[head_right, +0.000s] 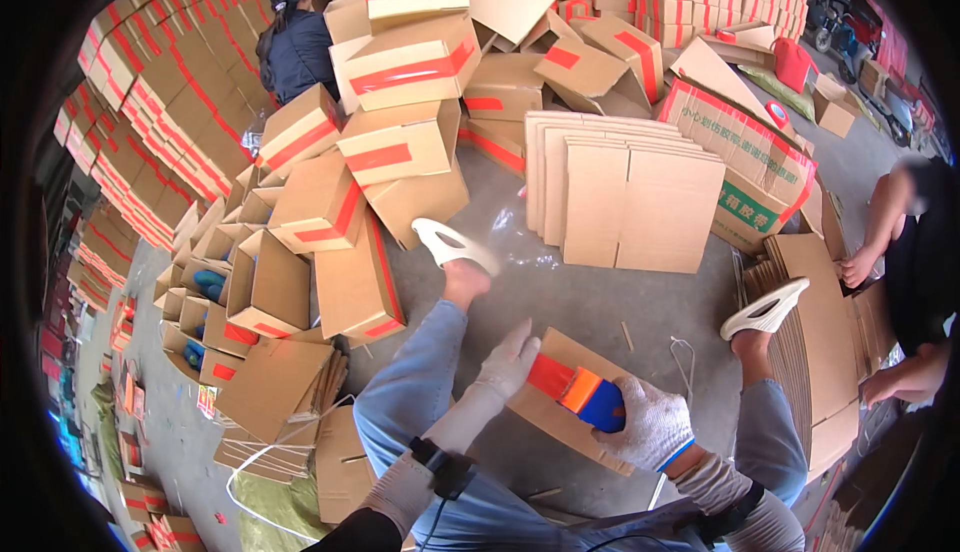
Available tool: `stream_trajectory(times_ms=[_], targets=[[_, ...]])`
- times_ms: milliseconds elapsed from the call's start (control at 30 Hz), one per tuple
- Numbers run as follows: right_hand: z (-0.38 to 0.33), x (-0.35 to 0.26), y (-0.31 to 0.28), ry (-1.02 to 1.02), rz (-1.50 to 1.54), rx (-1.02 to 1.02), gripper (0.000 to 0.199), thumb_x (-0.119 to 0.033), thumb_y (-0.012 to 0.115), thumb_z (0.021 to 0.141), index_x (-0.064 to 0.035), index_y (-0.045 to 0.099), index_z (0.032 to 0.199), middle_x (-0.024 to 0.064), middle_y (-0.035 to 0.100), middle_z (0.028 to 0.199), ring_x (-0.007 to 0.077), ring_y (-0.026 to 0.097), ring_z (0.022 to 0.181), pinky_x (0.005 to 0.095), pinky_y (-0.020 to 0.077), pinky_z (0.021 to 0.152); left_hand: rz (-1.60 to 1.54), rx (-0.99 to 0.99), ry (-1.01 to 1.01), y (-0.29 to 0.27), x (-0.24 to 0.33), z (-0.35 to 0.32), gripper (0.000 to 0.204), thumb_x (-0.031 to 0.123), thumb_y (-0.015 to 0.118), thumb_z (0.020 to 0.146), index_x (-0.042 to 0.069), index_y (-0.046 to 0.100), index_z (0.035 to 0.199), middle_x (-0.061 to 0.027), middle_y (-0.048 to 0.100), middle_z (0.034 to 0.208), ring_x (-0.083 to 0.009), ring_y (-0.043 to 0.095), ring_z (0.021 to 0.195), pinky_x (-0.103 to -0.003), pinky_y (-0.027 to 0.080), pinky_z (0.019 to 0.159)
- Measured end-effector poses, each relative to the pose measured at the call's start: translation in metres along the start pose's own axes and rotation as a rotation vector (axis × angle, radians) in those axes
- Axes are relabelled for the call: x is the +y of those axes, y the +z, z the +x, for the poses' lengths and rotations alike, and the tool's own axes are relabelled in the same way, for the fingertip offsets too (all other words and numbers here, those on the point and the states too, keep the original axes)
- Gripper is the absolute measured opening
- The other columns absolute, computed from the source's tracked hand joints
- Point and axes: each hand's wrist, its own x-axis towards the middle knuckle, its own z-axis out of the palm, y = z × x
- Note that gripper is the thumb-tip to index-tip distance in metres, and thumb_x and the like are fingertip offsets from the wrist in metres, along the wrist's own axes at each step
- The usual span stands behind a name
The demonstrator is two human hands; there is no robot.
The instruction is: Assembling and taping cardboard boxes.
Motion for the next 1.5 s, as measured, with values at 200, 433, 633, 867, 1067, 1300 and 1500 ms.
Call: stream_trajectory(times_ms=[200, 433, 633, 867, 1067, 1300, 1500], targets=[[-0.002, -0.020, 0.018, -0.013, -0.289, -0.093, 0.063, -0.043, 0.076, 0.073, -0.0032, 0.061, 0.119, 0.0157, 0.072, 0.095, 0.0329, 0.073, 0.091, 0.0439, 0.0574, 0.084, 0.901, 0.249, 0.552, 0.041, 0.034, -0.042, 0.073, 0.050, 0.046, 0.100, 0.005, 0.033, 0.156, -0.0131, 0.037, 0.161, -0.0280, 0.031, 0.150, -0.051, 0.025, 0.119], [0.067, 0.002, 0.032, -0.090, -0.183, -0.311, 0.046, -0.030, 0.077, 0.066, -0.0085, 0.072, 0.107, 0.0195, 0.074, 0.094, 0.0365, 0.073, 0.091, 0.0433, 0.0593, 0.073, 1.014, 0.062, 0.411, 0.044, 0.031, -0.016, 0.085, 0.047, 0.046, 0.094, 0.007, 0.015, 0.162, -0.0126, 0.016, 0.169, -0.0316, 0.014, 0.156, -0.056, 0.013, 0.123], [-0.053, 0.123, -0.001, 0.218, -0.261, -0.538, 0.060, -0.027, 0.074, 0.077, -0.0050, 0.053, 0.129, 0.0233, 0.070, 0.103, 0.0413, 0.071, 0.096, 0.0474, 0.0575, 0.082, 1.046, 0.213, 0.443, 0.024, 0.038, -0.008, 0.070, 0.046, 0.045, 0.102, 0.009, 0.028, 0.160, -0.0104, 0.028, 0.166, -0.0287, 0.028, 0.152, -0.054, 0.026, 0.119], [-0.075, 0.210, 0.168, 0.337, -0.117, -0.302, 0.059, -0.028, 0.069, 0.088, -0.0099, 0.047, 0.140, 0.0228, 0.067, 0.114, 0.0419, 0.068, 0.105, 0.0506, 0.0541, 0.086, 0.998, 0.163, 0.464, 0.041, 0.029, -0.016, 0.072, 0.043, 0.050, 0.101, 0.007, 0.028, 0.159, -0.0127, 0.028, 0.166, -0.0303, 0.027, 0.152, -0.054, 0.028, 0.118], [0.001, 0.177, 0.197, 0.381, -0.296, -0.522, 0.027, -0.034, 0.064, 0.088, -0.0179, 0.076, 0.106, 0.0100, 0.076, 0.102, 0.0322, 0.073, 0.099, 0.0465, 0.0588, 0.076, 1.024, 0.186, 0.484, 0.025, 0.048, -0.023, 0.074, 0.042, 0.052, 0.099, 0.000, 0.032, 0.157, -0.0181, 0.030, 0.164, -0.0352, 0.029, 0.151, -0.054, 0.030, 0.116], [-0.017, 0.202, 0.228, 0.501, -0.210, -0.546, 0.042, -0.043, 0.058, 0.093, -0.0127, 0.069, 0.120, 0.0127, 0.073, 0.119, 0.0316, 0.071, 0.110, 0.0418, 0.0577, 0.087, 0.824, 0.171, 0.531, 0.051, 0.046, -0.024, 0.065, 0.035, 0.055, 0.098, 0.001, 0.042, 0.151, -0.0206, 0.038, 0.159, -0.0339, 0.033, 0.149, -0.048, 0.033, 0.116], [-0.054, 0.142, 0.124, 0.738, 0.273, -0.038, 0.081, -0.048, 0.080, 0.075, -0.0037, 0.049, 0.135, 0.0260, 0.069, 0.116, 0.0409, 0.068, 0.109, 0.0494, 0.0547, 0.089, -0.153, 0.139, 0.143, -0.017, -0.034, -0.027, 0.077, 0.014, 0.074, 0.084, 0.004, 0.040, 0.152, -0.0207, 0.046, 0.153, -0.0338, 0.049, 0.138, -0.041, 0.039, 0.114]])
